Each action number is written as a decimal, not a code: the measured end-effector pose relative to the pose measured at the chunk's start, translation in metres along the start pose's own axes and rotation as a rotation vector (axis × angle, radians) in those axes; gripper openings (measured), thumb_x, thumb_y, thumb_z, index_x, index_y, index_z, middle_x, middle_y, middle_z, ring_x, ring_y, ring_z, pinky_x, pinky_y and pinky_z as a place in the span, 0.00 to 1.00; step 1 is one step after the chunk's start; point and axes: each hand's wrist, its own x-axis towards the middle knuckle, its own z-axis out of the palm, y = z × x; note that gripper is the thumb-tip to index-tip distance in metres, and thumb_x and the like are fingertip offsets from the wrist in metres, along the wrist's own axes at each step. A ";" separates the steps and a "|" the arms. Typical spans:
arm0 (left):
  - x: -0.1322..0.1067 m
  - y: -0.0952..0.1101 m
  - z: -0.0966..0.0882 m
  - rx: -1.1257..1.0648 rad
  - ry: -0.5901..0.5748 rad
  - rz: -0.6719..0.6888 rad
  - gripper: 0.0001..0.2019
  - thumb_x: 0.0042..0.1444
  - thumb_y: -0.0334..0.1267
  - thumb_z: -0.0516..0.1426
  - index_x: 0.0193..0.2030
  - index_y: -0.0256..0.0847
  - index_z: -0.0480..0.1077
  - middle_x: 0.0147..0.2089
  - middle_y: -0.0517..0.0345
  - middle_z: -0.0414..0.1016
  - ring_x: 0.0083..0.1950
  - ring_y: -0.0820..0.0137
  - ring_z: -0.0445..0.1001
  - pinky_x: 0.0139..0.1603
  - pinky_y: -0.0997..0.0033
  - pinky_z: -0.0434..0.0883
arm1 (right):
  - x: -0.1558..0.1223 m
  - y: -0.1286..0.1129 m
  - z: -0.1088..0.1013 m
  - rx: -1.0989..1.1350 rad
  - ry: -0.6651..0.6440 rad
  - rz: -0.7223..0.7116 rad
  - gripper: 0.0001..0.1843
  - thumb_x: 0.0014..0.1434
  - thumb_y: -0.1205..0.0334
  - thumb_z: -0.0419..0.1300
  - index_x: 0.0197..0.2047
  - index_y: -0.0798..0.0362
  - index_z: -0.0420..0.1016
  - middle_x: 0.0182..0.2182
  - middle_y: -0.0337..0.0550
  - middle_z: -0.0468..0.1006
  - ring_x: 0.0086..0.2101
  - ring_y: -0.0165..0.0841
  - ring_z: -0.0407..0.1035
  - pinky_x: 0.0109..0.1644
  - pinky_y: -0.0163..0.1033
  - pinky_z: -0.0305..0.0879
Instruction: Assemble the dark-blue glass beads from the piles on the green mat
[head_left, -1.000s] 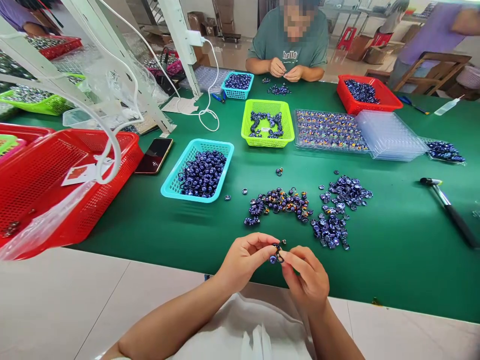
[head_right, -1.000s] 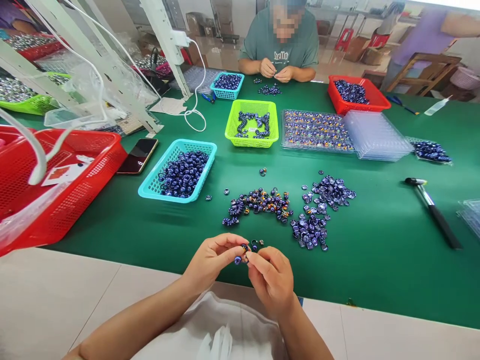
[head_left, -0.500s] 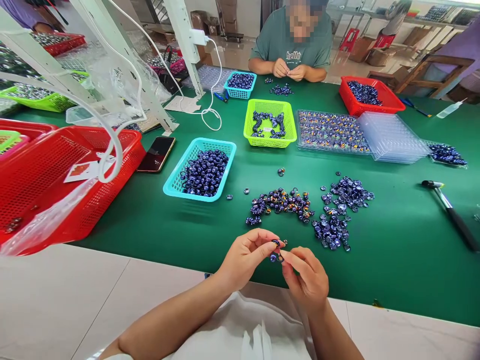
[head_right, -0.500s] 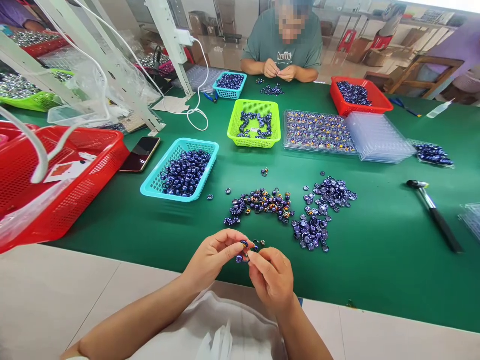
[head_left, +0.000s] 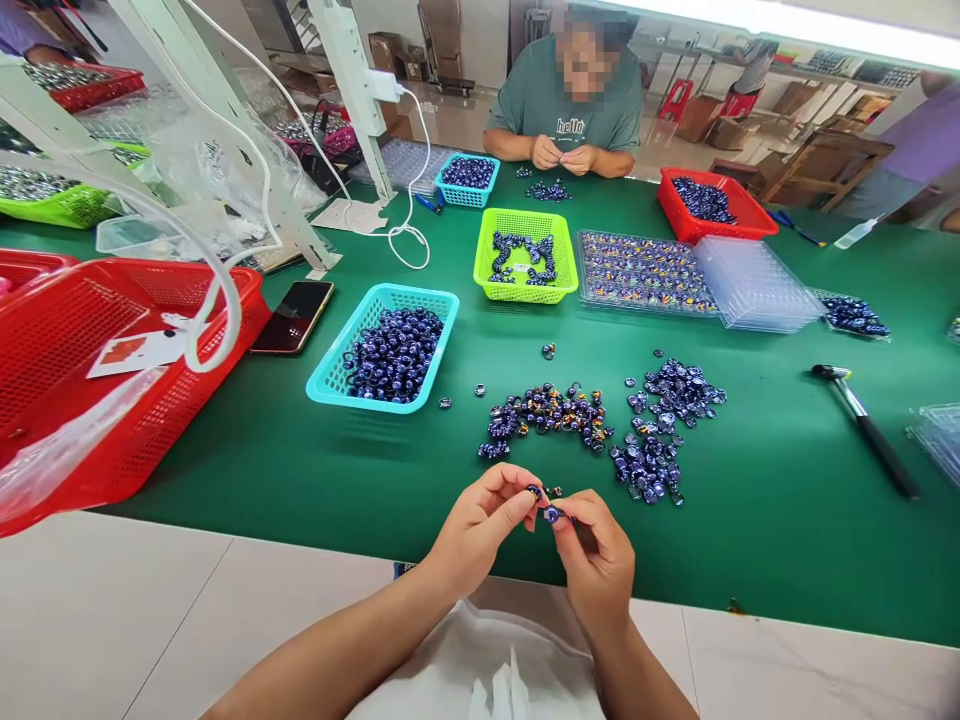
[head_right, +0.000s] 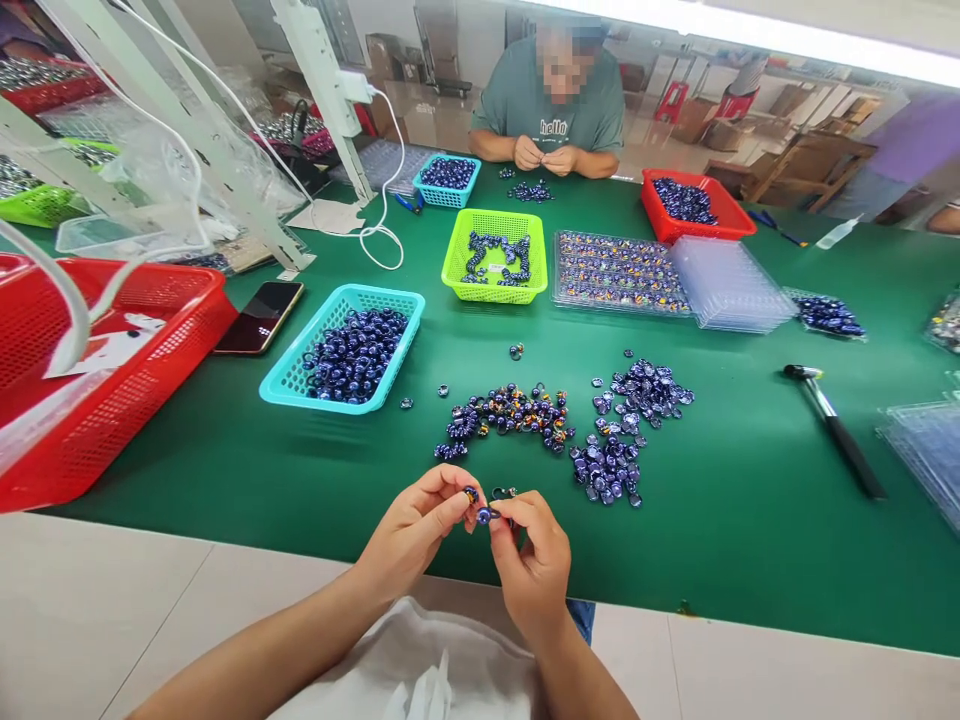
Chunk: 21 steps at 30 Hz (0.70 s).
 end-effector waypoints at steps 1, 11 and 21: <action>0.000 0.000 0.000 0.002 -0.008 0.009 0.11 0.60 0.42 0.63 0.41 0.37 0.73 0.36 0.55 0.75 0.34 0.74 0.70 0.38 0.72 0.68 | 0.000 0.000 0.001 0.036 -0.006 0.041 0.09 0.65 0.69 0.58 0.43 0.46 0.76 0.31 0.38 0.74 0.30 0.30 0.70 0.28 0.33 0.64; -0.004 0.000 0.001 0.157 0.046 0.043 0.12 0.61 0.45 0.61 0.41 0.37 0.72 0.37 0.55 0.76 0.36 0.72 0.71 0.40 0.72 0.69 | 0.006 -0.001 -0.006 -0.131 -0.005 -0.207 0.18 0.61 0.75 0.58 0.50 0.46 0.75 0.35 0.42 0.76 0.33 0.32 0.70 0.31 0.35 0.67; 0.000 0.007 -0.001 0.115 -0.013 -0.093 0.14 0.56 0.45 0.65 0.40 0.37 0.74 0.33 0.59 0.75 0.34 0.74 0.70 0.38 0.74 0.68 | 0.021 -0.002 -0.020 -0.385 -0.196 -0.545 0.20 0.62 0.75 0.57 0.55 0.50 0.71 0.32 0.44 0.74 0.29 0.31 0.66 0.32 0.37 0.64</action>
